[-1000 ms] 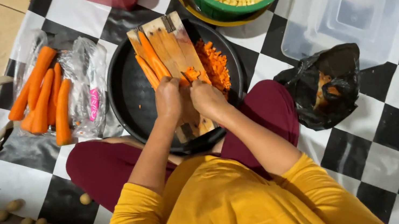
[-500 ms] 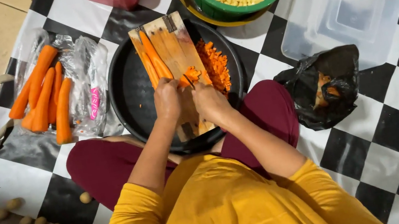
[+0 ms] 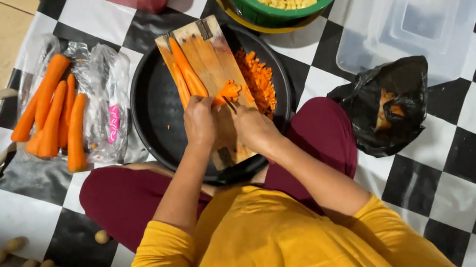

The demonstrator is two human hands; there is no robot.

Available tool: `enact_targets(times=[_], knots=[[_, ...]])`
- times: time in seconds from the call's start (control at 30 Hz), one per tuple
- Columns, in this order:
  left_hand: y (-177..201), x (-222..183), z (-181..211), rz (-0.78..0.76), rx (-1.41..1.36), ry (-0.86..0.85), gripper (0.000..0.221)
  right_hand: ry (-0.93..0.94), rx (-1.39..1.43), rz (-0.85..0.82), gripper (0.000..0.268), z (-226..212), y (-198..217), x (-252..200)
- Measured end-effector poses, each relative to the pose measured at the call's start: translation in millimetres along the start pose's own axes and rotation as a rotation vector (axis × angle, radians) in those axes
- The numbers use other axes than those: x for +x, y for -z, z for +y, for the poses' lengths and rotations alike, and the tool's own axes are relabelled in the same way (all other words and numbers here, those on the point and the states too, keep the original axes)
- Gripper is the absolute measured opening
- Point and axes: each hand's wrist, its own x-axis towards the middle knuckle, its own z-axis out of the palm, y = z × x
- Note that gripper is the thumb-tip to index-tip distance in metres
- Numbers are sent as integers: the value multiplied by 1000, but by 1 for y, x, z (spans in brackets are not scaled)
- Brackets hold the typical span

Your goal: A person sitting on a checkered floor uses a manual wooden slicer to shred carrots into a black tray, surrounded by bowls of other prepared ingredients.

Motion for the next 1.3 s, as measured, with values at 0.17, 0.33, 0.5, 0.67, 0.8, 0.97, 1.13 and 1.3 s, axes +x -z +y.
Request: enact_targets(times=[0.17,0.33,0.5,0.67,0.8,0.97,1.13,1.3], knots=[[6,2,-1,35,8,-63,19,-135,160,41,55,-33,1,19],[11,0,5,37,-90,-56,21,11,-47,131,35,6,-31,11],[7,0,4,27,-21,-17,22,25,-81,139,36,-22,-5,-31],[11,1,1,9,-37,-30,20,-26,138,162,42,-32,-4,1],[20,-2,11,0,-147,6,24,-40,188,144,40,-14,-20,2],[-7,5,-13,-6,-89,30,29,-13,-57,90,35,9,-39,0],[0,8,-16,-10,-111,36,21,38,-78,152,41,-9,-30,23],[16,-1,-2,3,-118,7,16,48,-75,124,36,2,-43,13]])
